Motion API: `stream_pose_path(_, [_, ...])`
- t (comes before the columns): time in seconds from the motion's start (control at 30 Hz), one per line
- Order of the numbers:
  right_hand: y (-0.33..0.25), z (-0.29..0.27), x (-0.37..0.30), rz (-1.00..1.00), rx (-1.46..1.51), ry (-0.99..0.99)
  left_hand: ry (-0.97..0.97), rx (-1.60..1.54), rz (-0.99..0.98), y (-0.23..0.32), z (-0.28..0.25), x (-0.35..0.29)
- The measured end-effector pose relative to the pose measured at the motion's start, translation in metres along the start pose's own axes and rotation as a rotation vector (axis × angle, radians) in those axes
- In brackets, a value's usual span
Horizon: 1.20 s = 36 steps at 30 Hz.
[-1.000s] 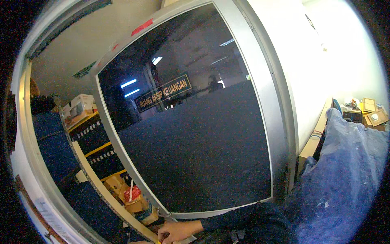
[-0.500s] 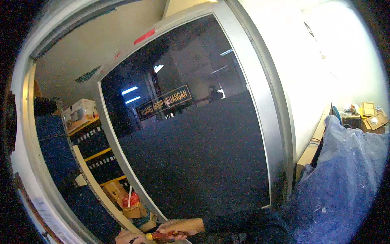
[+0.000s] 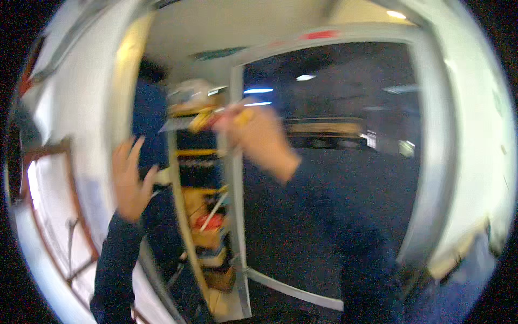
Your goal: The person installs a door frame using a screwdriver. The person secures the metal frame to the wall opening by tightening screws at the top and bottom of the frame.
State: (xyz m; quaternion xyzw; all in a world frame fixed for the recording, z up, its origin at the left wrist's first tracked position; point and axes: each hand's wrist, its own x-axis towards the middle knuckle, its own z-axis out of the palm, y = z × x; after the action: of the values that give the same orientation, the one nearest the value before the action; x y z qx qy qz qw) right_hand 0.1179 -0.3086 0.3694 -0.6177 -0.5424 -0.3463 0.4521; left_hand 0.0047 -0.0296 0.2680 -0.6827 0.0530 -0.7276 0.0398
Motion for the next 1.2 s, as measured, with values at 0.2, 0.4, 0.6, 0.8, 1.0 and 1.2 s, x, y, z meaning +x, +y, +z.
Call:
stream_pose_path(0.2, [-0.039, 0.005, 0.126, -0.122, 0.176, 0.194, 0.023, 0.386, 0.068, -0.036, 0.013, 0.060])
stream_pose_path(0.4, [-0.051, 0.042, 0.198, -0.265, 0.171, 0.130, -0.068, 0.554, -0.034, -0.062, 0.009, 0.064])
stream_pose_path(0.6, [-0.059, 0.054, 0.217, -0.221, 0.228, 0.180, 0.029, 0.406, -0.027, -0.061, 0.017, 0.064])
stream_pose_path(0.8, [-0.050, 0.072, 0.233, -0.207, 0.219, 0.200, -0.002, 0.466, -0.021, -0.066, 0.019, 0.063])
stream_pose_path(1.0, [-0.047, 0.068, 0.231, -0.273, 0.274, 0.182, 0.042, 0.415, 0.011, -0.064, 0.013, 0.063])
stream_pose_path(1.2, [-0.042, 0.071, 0.225, -0.247, 0.250, 0.220, 0.048, 0.409, 0.023, -0.067, 0.015, 0.061])
